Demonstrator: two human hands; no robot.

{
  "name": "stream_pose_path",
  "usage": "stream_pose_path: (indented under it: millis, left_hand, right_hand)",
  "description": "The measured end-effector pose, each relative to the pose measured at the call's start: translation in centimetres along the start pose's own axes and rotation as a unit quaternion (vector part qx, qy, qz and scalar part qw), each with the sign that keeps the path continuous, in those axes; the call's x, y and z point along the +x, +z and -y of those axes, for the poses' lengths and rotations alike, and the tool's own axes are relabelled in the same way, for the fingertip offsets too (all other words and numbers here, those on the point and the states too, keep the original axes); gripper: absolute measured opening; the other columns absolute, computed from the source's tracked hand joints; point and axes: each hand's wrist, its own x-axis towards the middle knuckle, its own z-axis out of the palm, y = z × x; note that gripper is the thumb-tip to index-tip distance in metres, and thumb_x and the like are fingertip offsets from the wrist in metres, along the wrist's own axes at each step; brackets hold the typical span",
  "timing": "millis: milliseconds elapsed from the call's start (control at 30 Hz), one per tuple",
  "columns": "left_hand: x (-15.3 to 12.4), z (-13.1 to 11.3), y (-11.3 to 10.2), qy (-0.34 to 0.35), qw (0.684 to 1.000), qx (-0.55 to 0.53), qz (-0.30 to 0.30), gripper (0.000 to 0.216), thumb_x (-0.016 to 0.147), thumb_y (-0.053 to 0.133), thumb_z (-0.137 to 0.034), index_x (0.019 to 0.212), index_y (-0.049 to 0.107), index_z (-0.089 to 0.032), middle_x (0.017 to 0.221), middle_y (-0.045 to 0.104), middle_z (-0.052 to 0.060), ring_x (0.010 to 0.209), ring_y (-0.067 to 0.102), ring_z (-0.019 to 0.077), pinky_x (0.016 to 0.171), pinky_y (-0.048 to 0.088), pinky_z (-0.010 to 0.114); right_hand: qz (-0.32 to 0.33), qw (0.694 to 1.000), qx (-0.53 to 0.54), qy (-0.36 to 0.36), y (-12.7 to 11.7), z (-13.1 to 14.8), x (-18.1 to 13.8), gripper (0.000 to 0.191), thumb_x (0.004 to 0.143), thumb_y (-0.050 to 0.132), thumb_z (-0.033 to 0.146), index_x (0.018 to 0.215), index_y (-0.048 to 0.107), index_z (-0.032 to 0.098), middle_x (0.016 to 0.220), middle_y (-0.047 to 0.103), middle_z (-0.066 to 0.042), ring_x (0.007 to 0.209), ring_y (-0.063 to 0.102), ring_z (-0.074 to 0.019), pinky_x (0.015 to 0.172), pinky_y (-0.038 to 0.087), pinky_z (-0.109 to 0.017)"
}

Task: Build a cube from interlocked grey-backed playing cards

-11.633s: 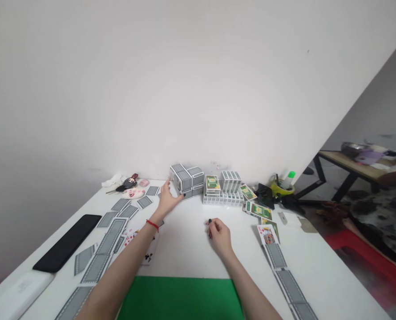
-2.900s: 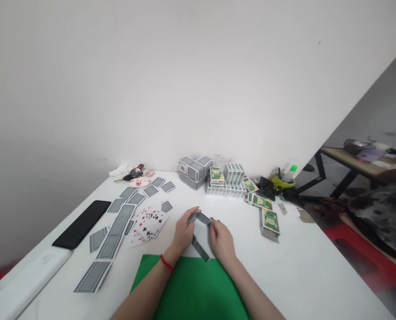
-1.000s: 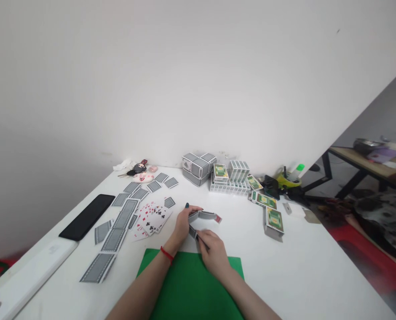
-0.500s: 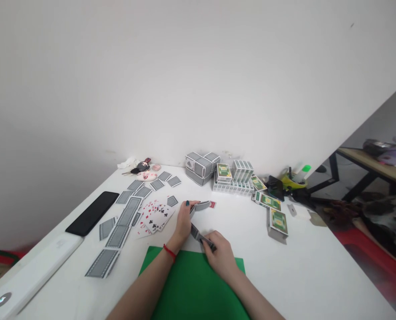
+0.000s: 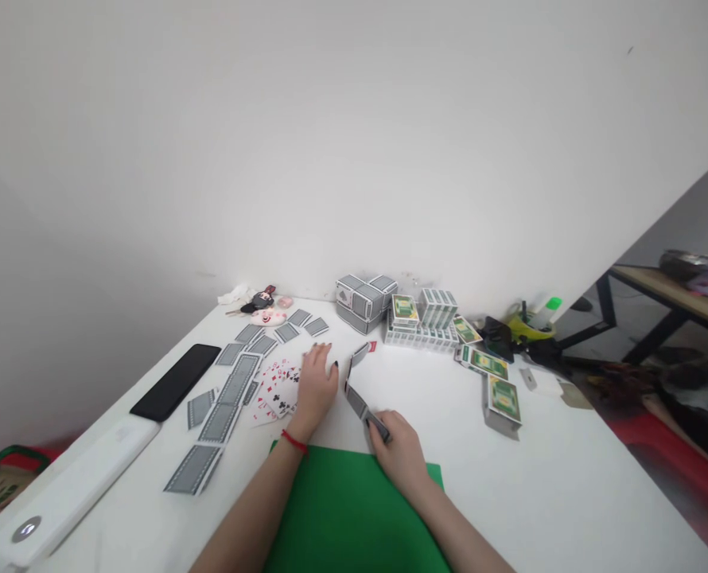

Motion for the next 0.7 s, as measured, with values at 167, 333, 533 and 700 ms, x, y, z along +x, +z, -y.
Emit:
stream_pose_path:
  millis: [167, 333, 533, 700]
  left_hand:
    - [-0.6, 2.4, -0.6, -0.045, 0.960, 0.272, 0.050, 0.053, 0.084, 0.044, -0.041, 0.130, 0.046, -0.016, 0.141, 0.036, 0.018, 0.132, 0.022, 0.0434, 0.096, 0.011, 0.072]
    - [0.2, 1.7, -0.5, 0.063, 0.962, 0.232, 0.126, 0.046, 0.090, 0.033, -0.030, 0.133, 0.041, -0.015, 0.141, 0.038, 0.016, 0.130, 0.033, 0.0298, 0.104, 0.027, 0.051]
    - [2.1, 2.6, -6.3, -0.170, 0.919, 0.357, -0.005, 0.050, 0.082, 0.044, -0.020, 0.130, 0.042, -0.008, 0.137, 0.034, 0.029, 0.125, 0.032, 0.0457, 0.090, 0.029, 0.065]
    - [2.6, 5.7, -11.1, -0.263, 0.901, 0.327, 0.108, 0.034, 0.076, 0.044, -0.015, 0.106, 0.057, -0.005, 0.101, 0.062, 0.026, 0.098, 0.058, 0.0396, 0.073, 0.046, 0.046]
  right_hand:
    - [0.008, 0.999, 0.020, 0.031, -0.2, 0.0, 0.2, 0.015, 0.083, 0.046, 0.023, 0.081, 0.060, 0.019, 0.077, 0.063, -0.005, 0.073, 0.059, -0.0191, 0.066, 0.043, -0.028]
    - [0.016, 0.999, 0.032, 0.038, -0.4, 0.1, 0.4, 0.015, 0.082, 0.046, 0.024, 0.080, 0.060, 0.019, 0.076, 0.063, -0.005, 0.073, 0.059, -0.0186, 0.067, 0.043, -0.028]
    - [0.017, 0.998, 0.029, 0.050, -0.5, 0.4, 0.4, 0.018, 0.083, 0.044, 0.026, 0.078, 0.059, 0.019, 0.075, 0.063, -0.005, 0.072, 0.058, -0.0188, 0.067, 0.043, -0.028]
    - [0.017, 0.998, 0.028, 0.055, -0.5, 0.5, 0.6, 0.017, 0.083, 0.044, 0.027, 0.077, 0.058, 0.019, 0.074, 0.062, -0.005, 0.072, 0.058, -0.0190, 0.067, 0.042, -0.029]
